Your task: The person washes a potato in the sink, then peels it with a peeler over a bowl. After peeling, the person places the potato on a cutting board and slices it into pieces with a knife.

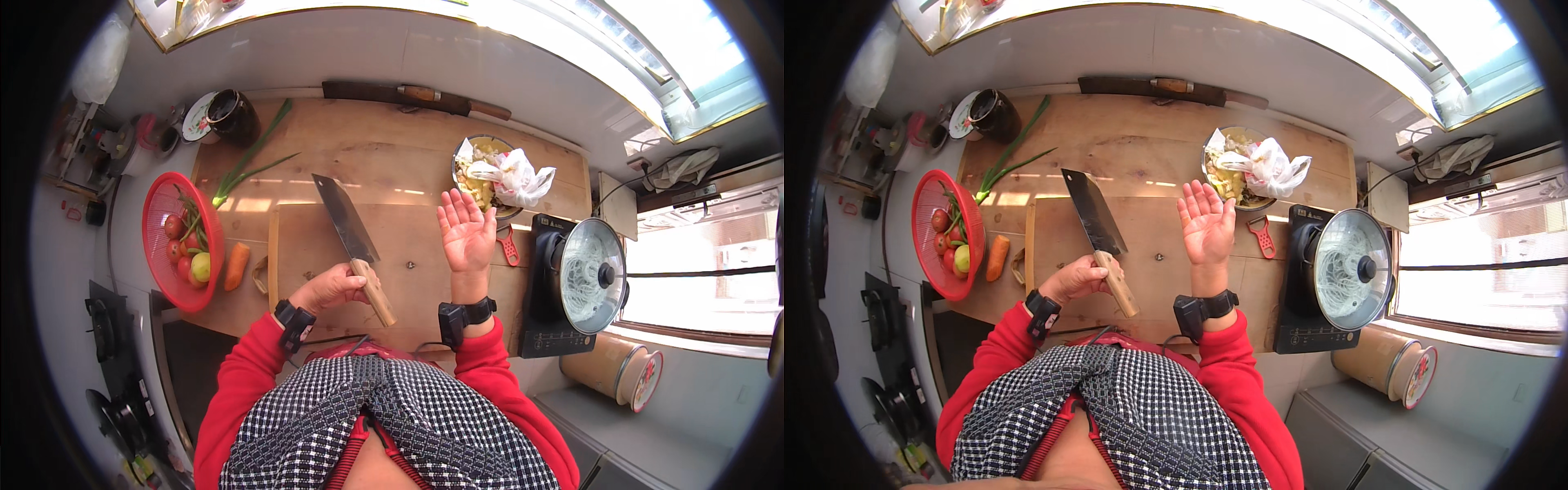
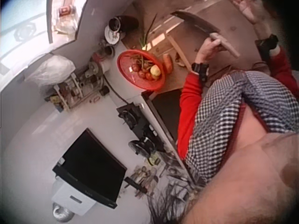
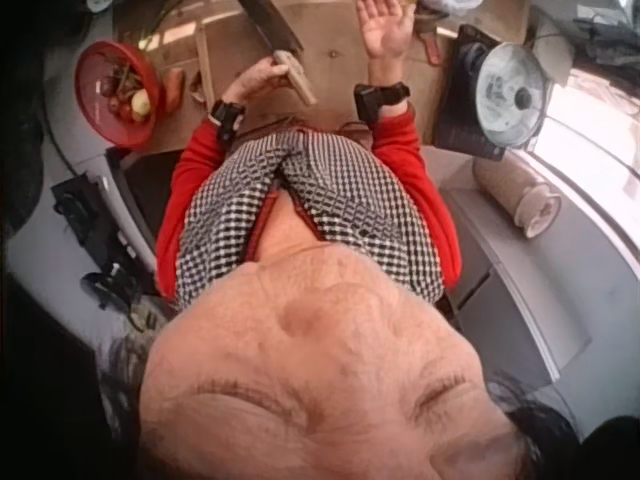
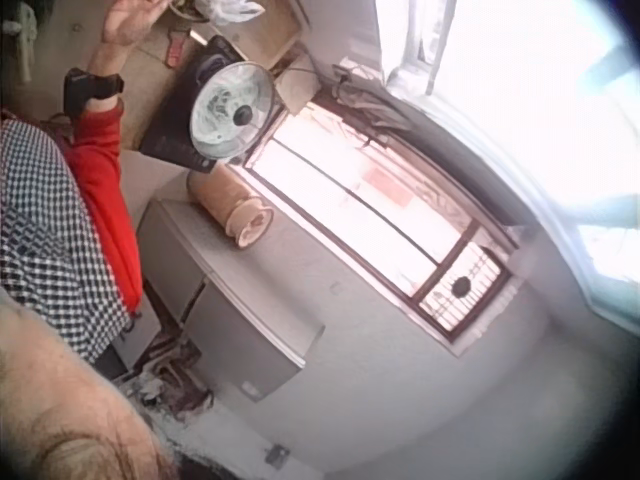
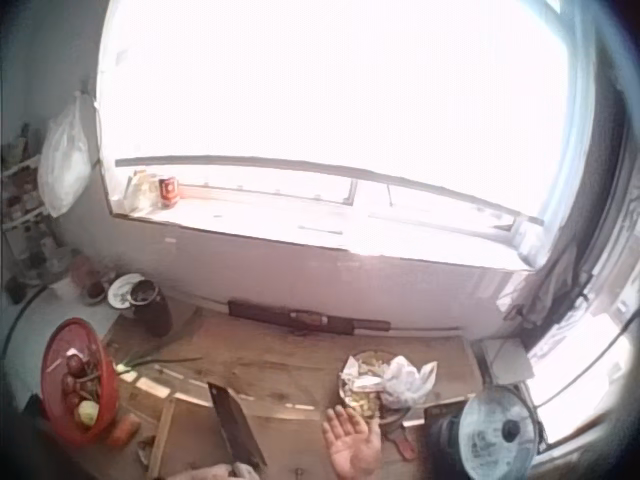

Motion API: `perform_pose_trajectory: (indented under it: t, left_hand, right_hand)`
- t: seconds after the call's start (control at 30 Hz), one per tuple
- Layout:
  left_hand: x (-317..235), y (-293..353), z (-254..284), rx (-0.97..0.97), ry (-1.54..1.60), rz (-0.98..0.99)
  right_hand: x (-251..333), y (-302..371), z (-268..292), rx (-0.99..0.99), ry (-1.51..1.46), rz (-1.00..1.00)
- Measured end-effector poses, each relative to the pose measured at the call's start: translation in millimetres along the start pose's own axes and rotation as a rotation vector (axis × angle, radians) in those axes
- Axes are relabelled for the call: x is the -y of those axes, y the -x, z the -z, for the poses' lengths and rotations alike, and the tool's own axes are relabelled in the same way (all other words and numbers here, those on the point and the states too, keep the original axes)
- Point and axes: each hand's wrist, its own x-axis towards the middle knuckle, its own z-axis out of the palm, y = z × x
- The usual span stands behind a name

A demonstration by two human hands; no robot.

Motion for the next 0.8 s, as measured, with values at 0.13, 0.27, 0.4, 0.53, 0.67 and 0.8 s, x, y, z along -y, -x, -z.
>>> perform_pose_trajectory:
  t: [0.13, 0.27, 0.4, 0.53, 0.67, 0.8]
  left_hand:
    - [37, -12, -10, -0.017, 0.039, 0.063]
    - [47, -17, -18, -0.085, -0.12, 0.308]
    - [27, -22, -29, 0.066, -0.248, 0.483]
    - [-2, -52, -59, 0.029, -0.475, 0.211]
    - [-37, -132, -88, -0.127, -0.609, -0.14]
    - [-53, -195, -99, -0.124, -0.525, -0.246]
  right_hand:
    - [-7, 16, 5, 0.01, 0.004, -0.043]
    - [-6, 23, 11, -0.015, 0.055, -0.083]
    - [6, 28, 19, -0.029, 0.08, -0.077]
    - [27, 24, 21, -0.019, 0.09, -0.01]
    - [46, 2, 14, 0.028, 0.069, 0.086]
    - [61, -28, 13, 0.067, 0.067, 0.17]
